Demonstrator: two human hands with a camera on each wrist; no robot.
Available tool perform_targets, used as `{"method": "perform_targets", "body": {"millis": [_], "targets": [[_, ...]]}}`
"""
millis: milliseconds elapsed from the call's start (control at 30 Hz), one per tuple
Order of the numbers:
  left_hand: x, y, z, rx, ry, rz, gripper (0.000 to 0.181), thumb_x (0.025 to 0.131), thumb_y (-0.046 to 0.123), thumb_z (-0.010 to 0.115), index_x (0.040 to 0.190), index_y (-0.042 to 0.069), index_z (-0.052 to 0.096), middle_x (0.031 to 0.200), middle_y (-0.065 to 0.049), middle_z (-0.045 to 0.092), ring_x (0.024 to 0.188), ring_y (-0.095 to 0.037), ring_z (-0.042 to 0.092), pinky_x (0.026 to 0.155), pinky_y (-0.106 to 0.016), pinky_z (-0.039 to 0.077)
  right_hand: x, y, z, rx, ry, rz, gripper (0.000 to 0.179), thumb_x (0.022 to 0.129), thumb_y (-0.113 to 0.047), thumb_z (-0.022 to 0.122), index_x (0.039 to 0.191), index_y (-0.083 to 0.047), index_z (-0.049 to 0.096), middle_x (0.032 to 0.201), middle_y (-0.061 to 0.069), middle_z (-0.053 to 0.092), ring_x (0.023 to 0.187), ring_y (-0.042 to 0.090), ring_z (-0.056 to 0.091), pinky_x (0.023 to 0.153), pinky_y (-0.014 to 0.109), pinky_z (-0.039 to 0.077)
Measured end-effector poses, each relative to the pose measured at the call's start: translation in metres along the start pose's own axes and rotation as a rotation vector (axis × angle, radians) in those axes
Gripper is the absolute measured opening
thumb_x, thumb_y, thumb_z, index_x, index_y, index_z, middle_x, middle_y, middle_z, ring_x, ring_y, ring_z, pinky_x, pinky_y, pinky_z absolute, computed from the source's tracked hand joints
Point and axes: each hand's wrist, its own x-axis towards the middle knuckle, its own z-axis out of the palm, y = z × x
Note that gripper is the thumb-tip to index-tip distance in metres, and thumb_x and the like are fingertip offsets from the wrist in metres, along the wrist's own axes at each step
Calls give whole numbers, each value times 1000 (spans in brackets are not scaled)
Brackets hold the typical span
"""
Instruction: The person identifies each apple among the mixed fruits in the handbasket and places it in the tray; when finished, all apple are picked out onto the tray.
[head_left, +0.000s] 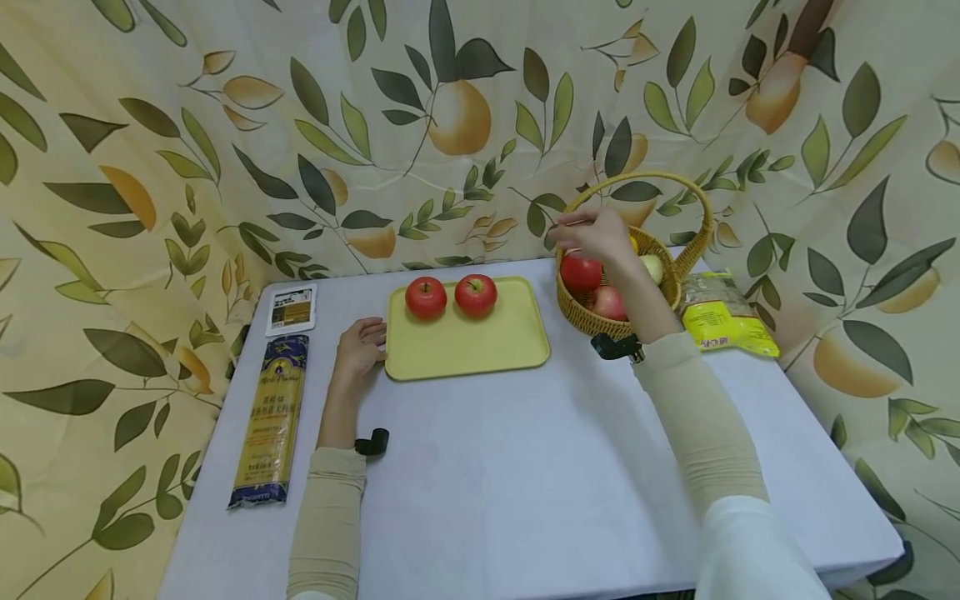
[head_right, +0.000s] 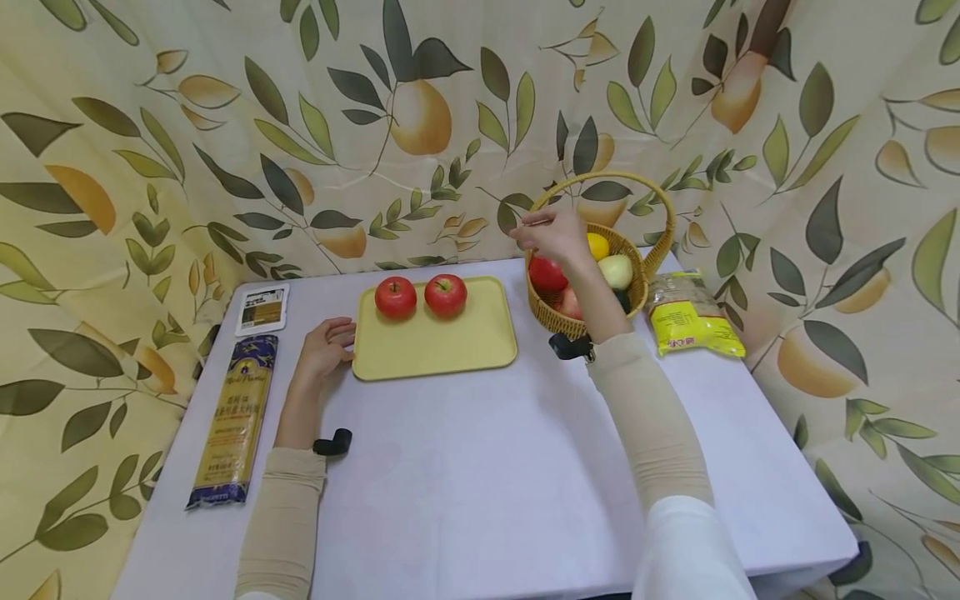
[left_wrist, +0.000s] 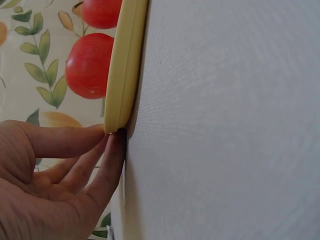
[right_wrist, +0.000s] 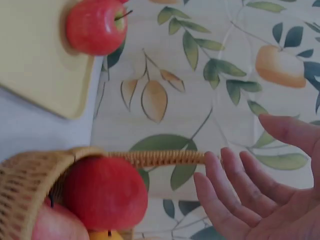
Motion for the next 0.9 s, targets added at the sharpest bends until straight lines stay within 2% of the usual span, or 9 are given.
{"method": "perform_targets", "body": {"millis": [133,200,233,333,433,567,667,767,900], "targets": [[0,0,0,9,-4,-1,74,81,-28,54,149,-1,48,148,-20,56,135,-32,56,101,-34,53,0,1,-17,-60,-11,30,56,92,-31,79,139,-3,63,124,11,69,95,15,72,96,39,58],[1,-1,0,13,-8,0,74,81,-28,55,150,-1,48,149,-20,56,136,-32,56,96,-29,55,0,4,-23,-89,-9,33,59,93,-31,79,142,-3,61,126,14,68,99,19,71,101,45,56],[1,-1,-1,15,-9,1,74,81,-28,55,150,-1,48,149,-20,56,135,-32,57,93,-27,55,1,6,-26,-102,-9,35,61,93,-31,79,144,-3,59,127,15,67,101,20,71,101,45,56],[1,-1,-1,28,-8,8,74,81,-28,56,149,-1,49,148,-20,56,134,-33,58,81,-19,55,3,15,-35,-154,-5,44,69,91,-33,81,148,-3,56,130,17,65,101,20,72,92,37,60],[1,-1,-1,31,-7,15,75,80,-29,56,149,-1,49,148,-20,57,133,-34,59,74,-16,53,6,23,-45,-191,-34,69,77,89,-35,83,151,-3,51,135,19,61,94,14,72,84,31,61],[2,-1,-3,23,-12,17,74,80,-28,56,149,-2,49,148,-21,56,134,-35,58,77,-16,53,12,31,-58,-244,-111,105,82,89,-31,83,155,1,44,145,23,52,85,8,69,83,39,63],[2,-1,-3,17,-14,16,73,81,-28,55,149,-2,48,148,-21,56,135,-34,57,82,-18,54,17,36,-66,-282,-146,136,84,90,-27,83,155,4,41,151,26,46,84,10,69,85,46,62],[2,-1,-3,6,-14,15,73,81,-28,53,149,-2,48,148,-22,56,135,-35,57,83,-19,54,23,44,-71,-309,-189,176,88,90,-29,83,155,6,37,153,29,45,89,17,72,89,49,61],[3,-1,-2,0,-5,6,74,80,-29,53,149,-2,48,147,-21,57,134,-34,58,87,-22,55,33,59,-76,-400,-277,230,94,90,-39,82,157,5,33,144,29,52,110,33,70,94,51,58]]}}
